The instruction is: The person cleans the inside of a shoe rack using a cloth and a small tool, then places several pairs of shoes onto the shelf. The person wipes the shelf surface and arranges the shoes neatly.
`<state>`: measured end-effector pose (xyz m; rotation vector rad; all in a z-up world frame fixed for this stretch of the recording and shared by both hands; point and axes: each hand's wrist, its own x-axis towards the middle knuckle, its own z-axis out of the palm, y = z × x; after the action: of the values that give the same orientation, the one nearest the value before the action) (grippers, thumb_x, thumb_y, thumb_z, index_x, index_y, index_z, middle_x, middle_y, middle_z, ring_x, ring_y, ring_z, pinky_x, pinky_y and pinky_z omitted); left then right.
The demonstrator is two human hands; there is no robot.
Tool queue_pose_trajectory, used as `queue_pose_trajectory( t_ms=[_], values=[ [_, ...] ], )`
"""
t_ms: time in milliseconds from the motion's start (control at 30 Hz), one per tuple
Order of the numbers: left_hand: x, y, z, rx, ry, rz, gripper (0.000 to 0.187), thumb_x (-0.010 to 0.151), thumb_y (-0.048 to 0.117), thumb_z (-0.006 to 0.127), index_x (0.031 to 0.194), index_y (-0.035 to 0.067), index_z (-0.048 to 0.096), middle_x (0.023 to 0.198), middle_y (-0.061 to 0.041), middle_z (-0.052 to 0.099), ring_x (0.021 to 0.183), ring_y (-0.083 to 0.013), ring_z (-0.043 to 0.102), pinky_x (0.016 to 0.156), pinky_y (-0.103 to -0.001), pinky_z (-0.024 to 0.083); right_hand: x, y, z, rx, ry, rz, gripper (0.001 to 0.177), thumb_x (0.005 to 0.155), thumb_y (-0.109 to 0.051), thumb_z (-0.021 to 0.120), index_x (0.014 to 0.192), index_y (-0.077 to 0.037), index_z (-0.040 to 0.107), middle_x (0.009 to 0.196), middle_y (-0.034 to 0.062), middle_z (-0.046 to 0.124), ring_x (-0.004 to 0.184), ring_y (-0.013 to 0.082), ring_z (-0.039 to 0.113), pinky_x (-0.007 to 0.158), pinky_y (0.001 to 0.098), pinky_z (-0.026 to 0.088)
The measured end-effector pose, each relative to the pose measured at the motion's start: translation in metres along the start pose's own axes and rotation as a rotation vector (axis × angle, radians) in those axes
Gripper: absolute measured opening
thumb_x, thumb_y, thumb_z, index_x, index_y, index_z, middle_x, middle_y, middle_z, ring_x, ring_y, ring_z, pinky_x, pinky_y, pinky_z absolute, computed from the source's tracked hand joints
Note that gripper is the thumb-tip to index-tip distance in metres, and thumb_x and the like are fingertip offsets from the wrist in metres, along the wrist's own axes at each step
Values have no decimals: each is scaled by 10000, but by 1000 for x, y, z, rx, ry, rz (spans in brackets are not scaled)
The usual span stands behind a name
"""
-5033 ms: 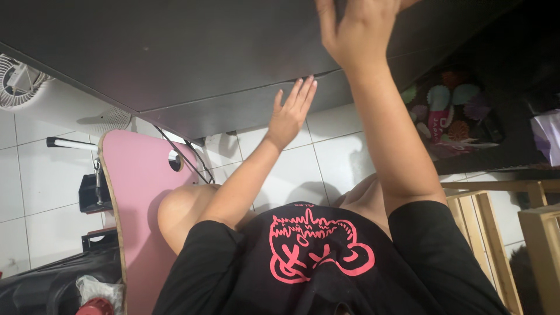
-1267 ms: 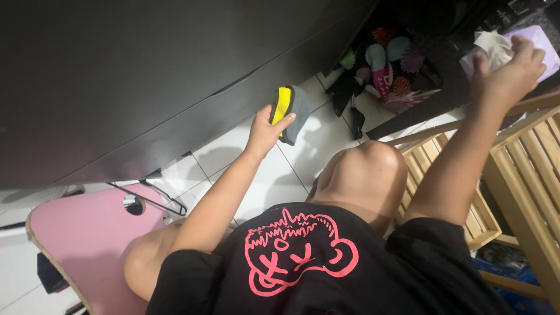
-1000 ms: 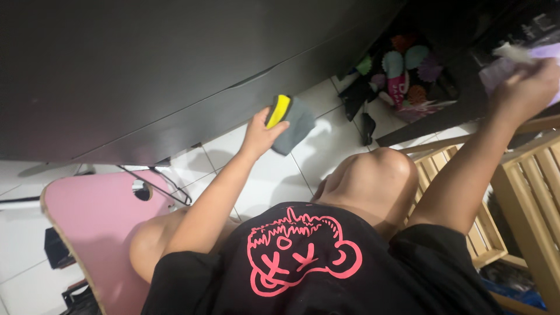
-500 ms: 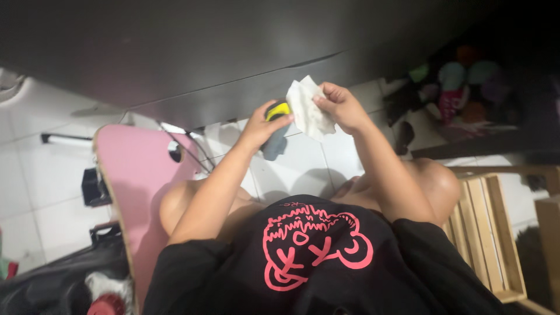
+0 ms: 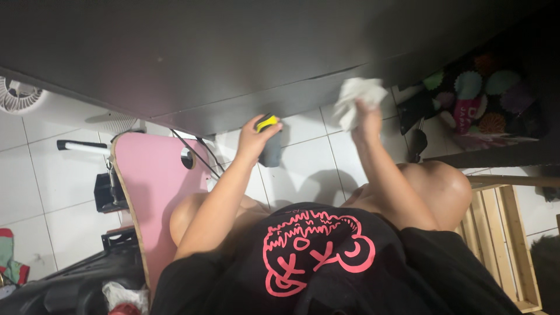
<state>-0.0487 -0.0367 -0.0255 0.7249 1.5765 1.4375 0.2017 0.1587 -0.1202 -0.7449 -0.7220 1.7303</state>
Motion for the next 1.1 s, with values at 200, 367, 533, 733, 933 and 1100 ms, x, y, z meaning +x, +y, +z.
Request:
queue_pose_trajectory(
  t_ms=[200,367,533,733,933,1100],
  values=[
    [4,-10,-22,-119,57,-74,283,847,150,819,1085,24,732,963,-48,747,883,-125,688,800,-270,546,54,16,13,-18,19,-275,221,1083,-113,676,1242,3,574,1159,79,633,1069,159,611,981,312,512],
    [4,-15,-14,-112,17,-53,293,851,137,810,1109,31,723,992,-40,747,912,-111,685,825,-258,542,20,49,65,-290,67,-405,185,1075,-168,617,1206,-57,548,1066,17,609,959,102,580,859,277,494],
    [2,-9,-4,-49,7,-62,304,853,138,809,1124,28,726,1000,-44,746,918,-109,681,838,-252,533,13,30,80,-376,112,-583,201,1074,-107,663,1229,-23,564,1100,48,623,1015,128,597,913,290,505],
    [5,-8,-5,2,-35,-57,281,863,143,802,1110,36,724,974,-45,752,909,-117,707,843,-253,548,48,-23,47,-359,386,-722,386,1076,-127,653,1403,4,493,1278,124,626,1193,206,610,1053,343,511],
    [6,-15,16,77,-81,24,279,875,141,817,1113,27,728,1039,-39,749,956,-110,674,877,-259,538,28,18,84,-595,393,-555,695,1068,-196,544,1668,-57,223,1527,240,345,1305,311,479,1089,394,456],
    [5,-6,45,326,-184,161,283,864,153,812,1106,42,718,1036,-34,761,970,-112,695,899,-266,537,28,15,80,-1009,261,-899,783,1124,-524,342,1698,-97,23,1722,195,-128,1617,395,-65,1337,499,36]
  ],
)
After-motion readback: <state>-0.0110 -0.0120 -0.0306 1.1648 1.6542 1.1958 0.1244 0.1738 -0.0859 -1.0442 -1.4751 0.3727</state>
